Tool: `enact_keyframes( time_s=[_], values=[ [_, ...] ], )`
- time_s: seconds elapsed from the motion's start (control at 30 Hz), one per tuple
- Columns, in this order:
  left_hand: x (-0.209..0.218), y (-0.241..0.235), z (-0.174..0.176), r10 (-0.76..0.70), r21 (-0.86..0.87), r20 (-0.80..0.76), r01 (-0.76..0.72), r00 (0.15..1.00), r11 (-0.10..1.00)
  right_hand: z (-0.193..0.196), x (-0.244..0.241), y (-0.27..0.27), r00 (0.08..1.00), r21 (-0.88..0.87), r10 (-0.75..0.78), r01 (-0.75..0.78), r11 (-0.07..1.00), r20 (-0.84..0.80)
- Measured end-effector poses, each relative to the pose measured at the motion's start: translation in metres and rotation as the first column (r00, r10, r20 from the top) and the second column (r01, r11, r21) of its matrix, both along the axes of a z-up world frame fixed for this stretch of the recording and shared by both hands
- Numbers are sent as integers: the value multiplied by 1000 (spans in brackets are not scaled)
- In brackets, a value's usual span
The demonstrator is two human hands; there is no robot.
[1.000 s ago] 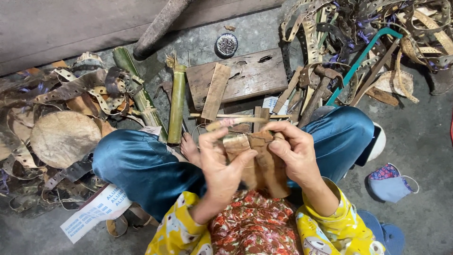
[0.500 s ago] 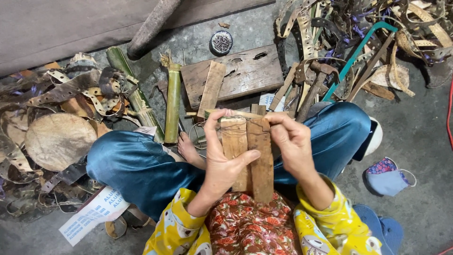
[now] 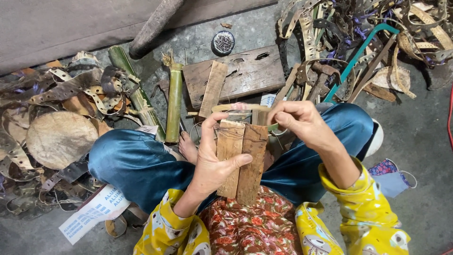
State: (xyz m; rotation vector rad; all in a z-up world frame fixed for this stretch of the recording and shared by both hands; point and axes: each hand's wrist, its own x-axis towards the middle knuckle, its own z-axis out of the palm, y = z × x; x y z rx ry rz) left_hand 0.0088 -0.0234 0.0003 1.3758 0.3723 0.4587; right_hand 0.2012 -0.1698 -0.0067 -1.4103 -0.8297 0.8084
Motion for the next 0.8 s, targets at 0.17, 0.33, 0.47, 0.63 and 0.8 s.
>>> enact_keyframes(
  time_s=[0.17, 0.33, 0.47, 0.63, 0.8],
  values=[
    [-3, 1, -6, 51, 121, -97, -39, 994, 992, 10, 12, -10, 990, -86, 44, -33, 996, 131],
    [-1, 1, 4, -19, -64, -2, 19, 1000, 998, 11, 0, -21, 983, -67, -20, 32, 997, 182],
    [4, -6, -11, -37, -123, 11, 38, 999, 992, 16, -2, -28, 790, -61, -60, 122, 991, 611],
    [9, -7, -3, -66, -159, 39, 71, 997, 985, 33, -15, -19, 827, 34, -74, 67, 997, 557],
    [-3, -23, -14, -24, -85, -25, 22, 999, 996, 32, -29, -14, 900, 51, -24, 2, 999, 435]
  ],
)
